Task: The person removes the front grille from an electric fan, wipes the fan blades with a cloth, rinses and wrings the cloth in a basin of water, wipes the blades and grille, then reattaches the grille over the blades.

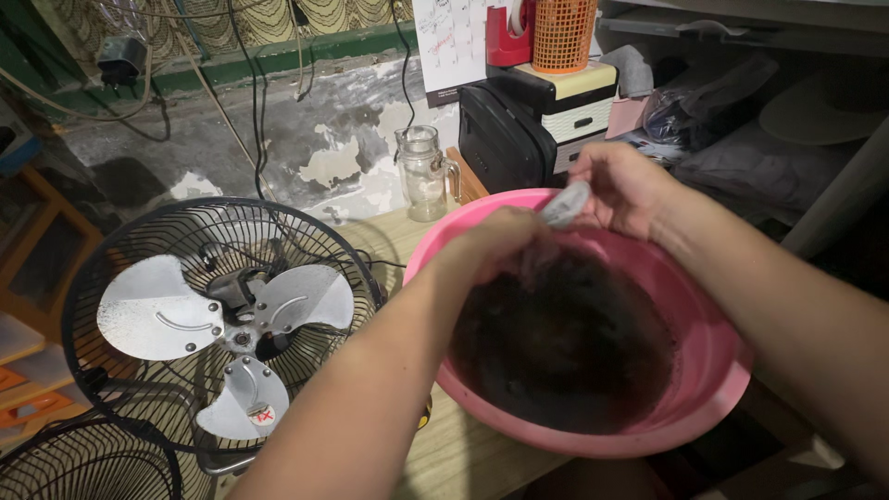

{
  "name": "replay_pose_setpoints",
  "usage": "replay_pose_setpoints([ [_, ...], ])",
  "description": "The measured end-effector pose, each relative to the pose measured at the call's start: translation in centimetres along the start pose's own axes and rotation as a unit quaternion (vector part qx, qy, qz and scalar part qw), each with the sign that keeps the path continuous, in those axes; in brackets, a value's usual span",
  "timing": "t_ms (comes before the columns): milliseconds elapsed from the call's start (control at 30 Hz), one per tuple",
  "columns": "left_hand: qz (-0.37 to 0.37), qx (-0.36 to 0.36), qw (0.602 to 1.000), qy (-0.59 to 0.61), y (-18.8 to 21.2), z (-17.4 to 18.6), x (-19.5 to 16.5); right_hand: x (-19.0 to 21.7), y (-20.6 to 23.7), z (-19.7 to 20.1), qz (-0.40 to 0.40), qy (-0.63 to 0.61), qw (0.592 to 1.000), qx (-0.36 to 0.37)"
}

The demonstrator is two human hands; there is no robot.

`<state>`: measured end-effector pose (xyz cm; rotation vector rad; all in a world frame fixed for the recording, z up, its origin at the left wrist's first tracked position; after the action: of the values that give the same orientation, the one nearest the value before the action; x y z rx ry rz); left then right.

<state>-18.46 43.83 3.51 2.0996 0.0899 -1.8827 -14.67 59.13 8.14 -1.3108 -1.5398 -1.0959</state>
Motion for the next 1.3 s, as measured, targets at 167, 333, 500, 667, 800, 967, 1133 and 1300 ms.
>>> replay_pose_setpoints([
  [167, -0.087, 0.046, 0.983, 0.156, -1.1, 0.5, -0.7, -5.2, 1.5, 0.8, -0.150, 0.062, 0.976, -0.145],
  [333, -0.079, 0.004, 0.992, 0.097, -0.7, 0.7, -0.2, -7.8, 3.4, -3.0, -0.199, -0.066, 0.968, -0.139],
  [500, -0.074, -0.114, 0.971, -0.196, 0.6, 0.4, -2.1, -7.3, 1.7, -3.6, -0.119, -0.051, 0.990, -0.058],
  [667, -0.040, -0.318, 0.836, -0.444, 4.5, 0.0, -6.0, -8.8, -0.1, -2.4, -0.157, -0.008, 0.986, -0.050],
  [800, 0.063, -0.243, 0.921, -0.299, 4.9, -0.1, -4.7, -8.8, 0.9, -3.5, -0.172, -0.010, 0.983, -0.070],
  [967, 0.057, -0.139, 0.977, -0.150, 4.5, -0.9, -2.2, -8.4, 2.8, -6.2, -0.194, 0.068, 0.975, -0.088],
  [1133, 0.018, -0.120, 0.986, -0.112, 2.9, -0.3, -1.0, -8.7, 3.1, -6.8, -0.172, 0.106, 0.976, -0.084],
  [1300, 0.066, -0.220, 0.955, -0.188, 2.9, 1.4, -1.2, -7.9, 2.4, -8.4, -0.173, -0.019, 0.984, 0.023],
])
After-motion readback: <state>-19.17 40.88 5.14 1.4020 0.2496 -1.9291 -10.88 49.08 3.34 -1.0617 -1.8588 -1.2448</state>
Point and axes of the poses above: each hand's wrist, its own y-axis away from the middle knuckle, its own z-axis out of the back of the hand, x = y × z, the point moved 8 cm from there along -y, towards the middle knuckle, and after that the axes turned 15 degrees about x, right-handed, at the moved point
